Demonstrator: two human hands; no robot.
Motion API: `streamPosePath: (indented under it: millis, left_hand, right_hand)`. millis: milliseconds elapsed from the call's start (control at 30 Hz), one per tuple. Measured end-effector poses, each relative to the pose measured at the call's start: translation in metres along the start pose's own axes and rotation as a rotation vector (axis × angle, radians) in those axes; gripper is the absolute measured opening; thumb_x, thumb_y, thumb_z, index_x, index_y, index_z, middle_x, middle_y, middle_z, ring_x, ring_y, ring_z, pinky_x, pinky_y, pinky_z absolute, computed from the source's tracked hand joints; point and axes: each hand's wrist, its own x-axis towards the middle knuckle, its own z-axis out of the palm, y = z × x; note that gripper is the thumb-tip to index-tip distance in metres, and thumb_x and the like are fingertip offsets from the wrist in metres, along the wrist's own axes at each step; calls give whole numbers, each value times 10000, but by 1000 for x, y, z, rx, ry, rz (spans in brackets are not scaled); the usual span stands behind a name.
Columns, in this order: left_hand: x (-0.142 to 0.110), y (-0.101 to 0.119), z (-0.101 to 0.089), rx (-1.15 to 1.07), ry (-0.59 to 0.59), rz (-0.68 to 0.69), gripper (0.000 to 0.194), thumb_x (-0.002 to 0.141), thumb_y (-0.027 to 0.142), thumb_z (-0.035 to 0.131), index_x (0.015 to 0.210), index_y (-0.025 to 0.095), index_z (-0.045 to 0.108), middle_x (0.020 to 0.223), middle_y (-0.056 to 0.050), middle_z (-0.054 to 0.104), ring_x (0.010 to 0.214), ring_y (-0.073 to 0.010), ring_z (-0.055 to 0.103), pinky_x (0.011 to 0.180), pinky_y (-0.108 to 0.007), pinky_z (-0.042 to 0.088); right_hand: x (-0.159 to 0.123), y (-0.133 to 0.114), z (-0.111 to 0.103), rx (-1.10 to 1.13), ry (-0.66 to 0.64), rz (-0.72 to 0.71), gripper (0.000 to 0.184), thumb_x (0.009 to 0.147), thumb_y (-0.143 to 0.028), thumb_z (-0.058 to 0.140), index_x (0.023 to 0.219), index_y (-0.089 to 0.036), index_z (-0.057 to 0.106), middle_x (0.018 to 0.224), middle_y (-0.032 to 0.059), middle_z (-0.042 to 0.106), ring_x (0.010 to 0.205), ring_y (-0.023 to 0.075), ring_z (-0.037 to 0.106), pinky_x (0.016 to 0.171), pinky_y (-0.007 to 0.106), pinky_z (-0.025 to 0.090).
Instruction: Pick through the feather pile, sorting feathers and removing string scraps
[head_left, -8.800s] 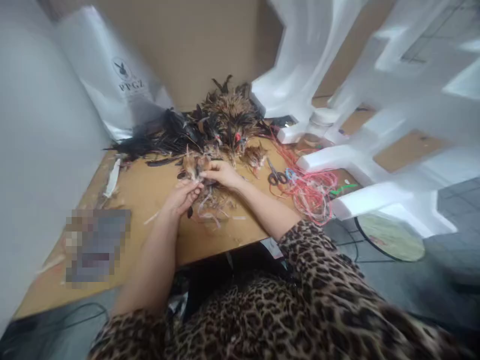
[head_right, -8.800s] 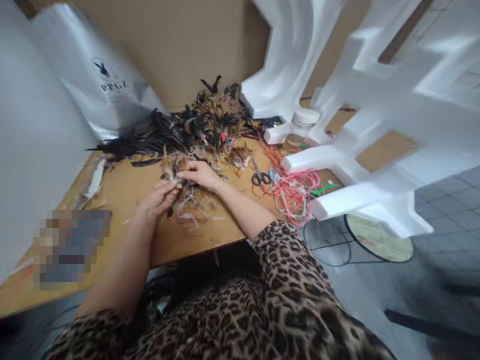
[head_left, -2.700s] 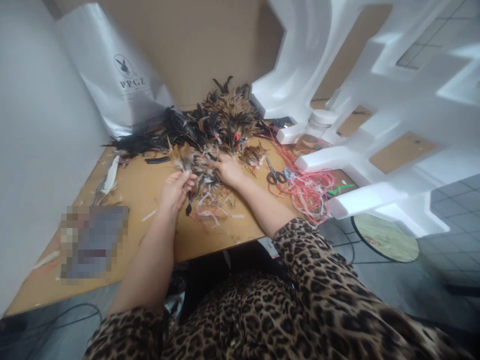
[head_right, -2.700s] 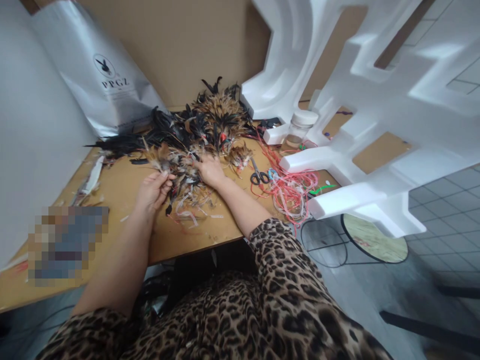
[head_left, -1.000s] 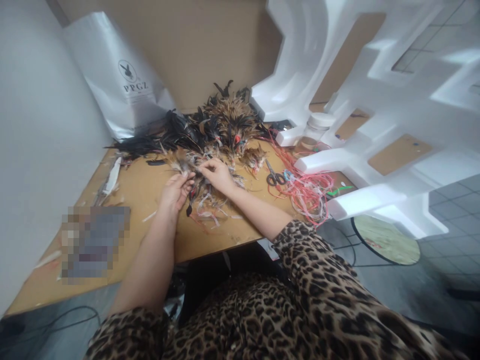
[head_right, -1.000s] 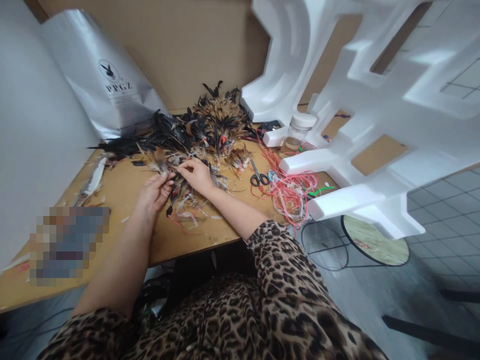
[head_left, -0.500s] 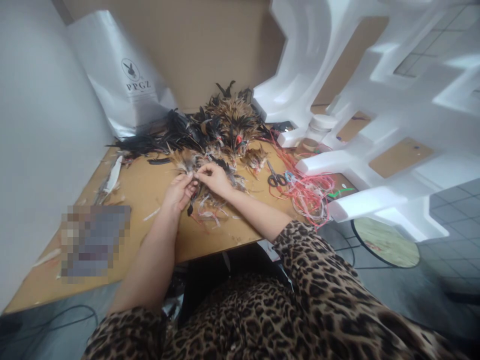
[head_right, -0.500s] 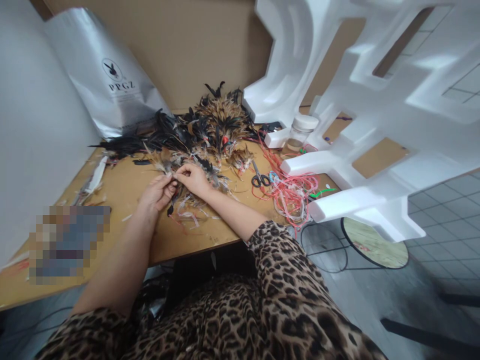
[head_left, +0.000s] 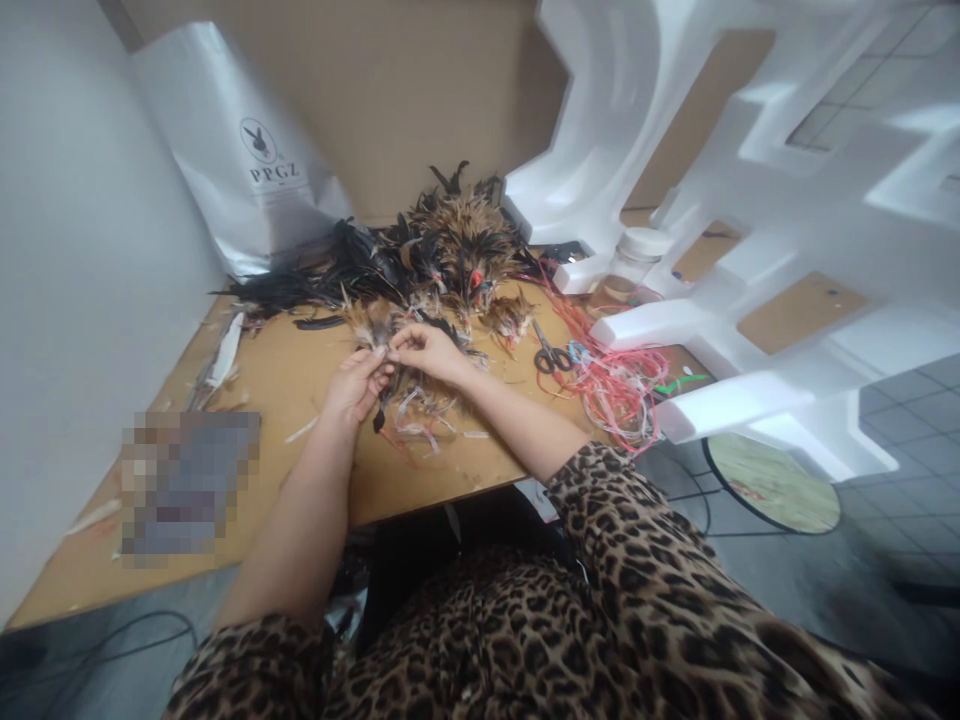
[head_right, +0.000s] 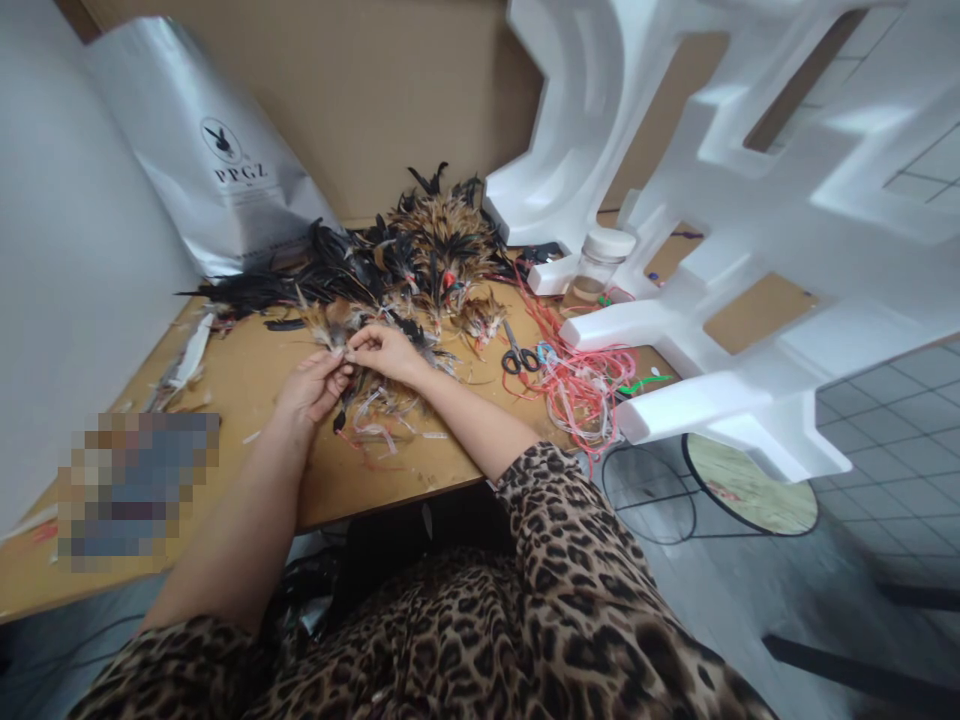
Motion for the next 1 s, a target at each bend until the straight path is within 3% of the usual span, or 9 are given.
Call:
streamPosePath:
  millis: [267,500,667,733,833,933,1000]
  left_hand:
    - [-1,-3,0,150,-18,37,199,609,232,765,676,87,646,635,-51,663,469,-57,564,416,-126,412]
    - [1,6,-3,10,106,112,137,640,193,738,698,110,646,691,-28,682,483,-43,565,408,-117,403]
    - [0,9,-2,-30,116,72,105,673,169,715,696,120,626,683,-20,677,484,-41,562,406,-114,396]
    - [0,11,-3,-55,118,85,112,682,169,712,685,126,609,679,-15,673,483,-41,559,402,-114,393]
    - [2,18,-10,-129,153,148,134,699,171,704,661,137,580,667,4,659,488,-36,552,402,-107,391]
    - [5,24,-18,-170,208,178,123,715,183,697,698,145,581,658,15,641,481,-30,536,395,-104,381]
    - [6,26,-21,-189,227,184,131,711,186,704,716,148,578,658,18,635,473,-27,527,387,-101,370]
  right_hand:
    - [4,6,-4,119,35,109,216,609,-278,726,696,-120,607,635,-5,632,591,64,540,625,203,422]
    - [8,11,-9,160,212,104,231,592,-315,725,694,-133,627,537,-52,555,482,38,421,519,184,336]
    - [11,10,-9,207,259,121,254,627,-344,687,759,-132,644,579,-36,569,520,49,442,546,188,341]
    - [11,9,-13,108,267,91,252,667,-367,648,761,-133,645,588,-32,561,535,59,442,565,199,352]
    - [8,6,-24,-272,285,8,244,730,-371,579,708,-137,645,625,-5,562,613,101,482,643,242,390]
    - [2,1,-31,-711,327,-89,160,735,-237,553,795,-152,673,894,59,606,895,181,530,826,318,387]
    - [-2,-4,-29,-874,328,-129,284,728,-160,532,978,-186,664,1111,76,561,1067,217,475,917,363,341]
